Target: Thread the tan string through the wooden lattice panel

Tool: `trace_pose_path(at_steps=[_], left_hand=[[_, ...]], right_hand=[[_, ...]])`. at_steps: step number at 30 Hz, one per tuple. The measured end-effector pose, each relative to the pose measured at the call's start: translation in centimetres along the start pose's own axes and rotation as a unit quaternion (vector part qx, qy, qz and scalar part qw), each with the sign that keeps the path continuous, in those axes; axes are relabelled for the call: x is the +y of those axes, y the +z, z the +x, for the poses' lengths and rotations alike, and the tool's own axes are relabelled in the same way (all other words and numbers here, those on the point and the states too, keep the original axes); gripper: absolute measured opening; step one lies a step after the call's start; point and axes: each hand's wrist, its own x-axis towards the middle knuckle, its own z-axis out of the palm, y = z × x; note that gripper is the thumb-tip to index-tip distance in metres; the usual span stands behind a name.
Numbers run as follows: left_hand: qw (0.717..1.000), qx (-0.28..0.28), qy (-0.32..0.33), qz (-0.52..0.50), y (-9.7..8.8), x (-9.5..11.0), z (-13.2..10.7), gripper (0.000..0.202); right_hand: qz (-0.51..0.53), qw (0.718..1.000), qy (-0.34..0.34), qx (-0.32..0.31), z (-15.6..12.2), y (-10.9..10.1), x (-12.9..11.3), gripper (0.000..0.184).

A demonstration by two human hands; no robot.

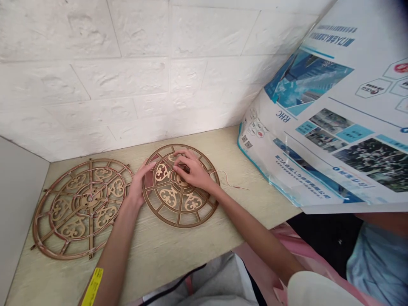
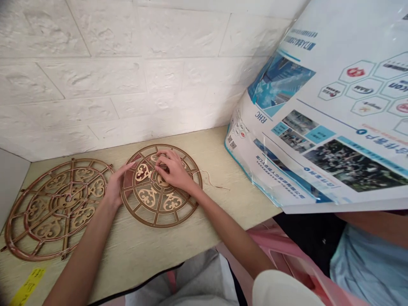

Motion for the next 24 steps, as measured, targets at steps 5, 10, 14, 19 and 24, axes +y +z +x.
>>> trace_pose_path(at_steps=[5, 10, 14, 19, 24], left_hand=[[1.000, 0.000, 0.011, 0.017, -0.1, -0.1, 0.0, 0.062], [0.999, 0.007, 0.021, 0.028, 0.4, 0.0, -0.4, 0.062], [0.999, 0.016, 0.036, 0.026, 0.9, 0.0, -0.6, 0.058], [0.998, 0.009, 0.036, 0.044, 0.9, 0.1, -0.4, 0.054], [0.999, 0.038, 0.013, 0.031, 0.4, 0.5, -0.1, 0.046]], right_hand=[[0.022, 1.000, 0.009, -0.005, 0.2, -0.3, -0.2, 0.023], [0.002, 1.000, 0.015, -0.020, 0.4, -0.5, -0.4, 0.021], [-0.012, 0.999, 0.015, -0.026, 0.4, -0.6, -0.5, 0.019], [0.014, 1.000, -0.013, 0.001, 0.4, -0.7, -0.3, 0.024], [0.062, 0.992, -0.027, 0.103, 0.4, -1.6, -0.2, 0.032]])
